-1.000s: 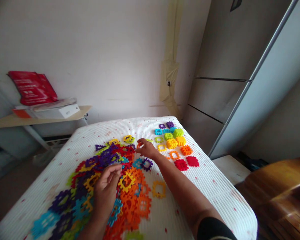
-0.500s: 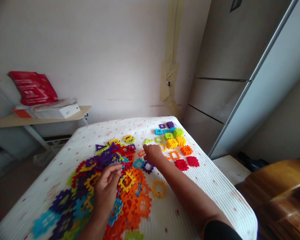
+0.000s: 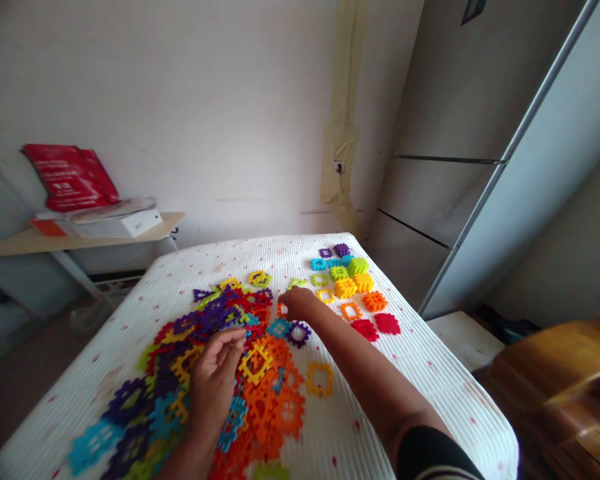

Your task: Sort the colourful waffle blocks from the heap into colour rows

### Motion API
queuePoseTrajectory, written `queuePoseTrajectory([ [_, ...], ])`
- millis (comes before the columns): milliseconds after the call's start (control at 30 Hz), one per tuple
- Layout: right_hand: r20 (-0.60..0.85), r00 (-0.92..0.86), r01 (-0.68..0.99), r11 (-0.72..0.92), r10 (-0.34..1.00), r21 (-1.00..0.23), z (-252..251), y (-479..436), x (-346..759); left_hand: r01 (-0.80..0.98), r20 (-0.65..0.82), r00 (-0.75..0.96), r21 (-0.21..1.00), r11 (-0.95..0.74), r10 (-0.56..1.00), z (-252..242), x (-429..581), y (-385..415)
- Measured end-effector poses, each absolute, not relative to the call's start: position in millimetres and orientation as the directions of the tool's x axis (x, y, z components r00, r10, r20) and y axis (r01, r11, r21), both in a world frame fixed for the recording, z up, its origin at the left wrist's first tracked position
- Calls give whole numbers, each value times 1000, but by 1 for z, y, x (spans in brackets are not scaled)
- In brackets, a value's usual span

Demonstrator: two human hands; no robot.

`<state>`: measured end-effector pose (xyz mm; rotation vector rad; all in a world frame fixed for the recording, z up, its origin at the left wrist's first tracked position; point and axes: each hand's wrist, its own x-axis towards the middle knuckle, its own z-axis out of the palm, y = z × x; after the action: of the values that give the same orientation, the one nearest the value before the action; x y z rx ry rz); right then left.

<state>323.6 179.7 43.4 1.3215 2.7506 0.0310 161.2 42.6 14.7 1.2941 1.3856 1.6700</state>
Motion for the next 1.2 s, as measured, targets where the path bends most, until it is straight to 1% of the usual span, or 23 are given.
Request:
queuePoseTrajectory([
  [133,-64,-614,786,617,787,49,45,178,322,109,283,-348,959,-261,894,13,161,43],
  [333,70,-655,750,658,753,-64,70,163,365,107,281,-333,960,-260,900,10,160,43],
  [400,84,-650,752,655,755,-71,78,156,391,113,287,-325,958,-264,901,10,161,43],
  [467,66,-617,782,620,784,-56,84,150,418,111,291,-320,957,-269,902,10,162,43],
  [600,-32,-514,856,515,857,36,83,140,453,104,276,-312,961,-256,909,11,164,43],
  [700,-93,-466,877,473,880,83,76,136,461,104,261,-322,965,-240,910,11,164,44],
  [933,-139,-428,886,445,893,132,67,140,461,84,229,-324,973,-213,918,9,162,44],
  [1100,-167,-430,873,455,887,173,66,142,460,86,224,-324,975,-207,919,10,162,43],
  [1200,-179,-426,874,455,887,172,66,141,460,95,225,-328,974,-205,917,11,162,42],
])
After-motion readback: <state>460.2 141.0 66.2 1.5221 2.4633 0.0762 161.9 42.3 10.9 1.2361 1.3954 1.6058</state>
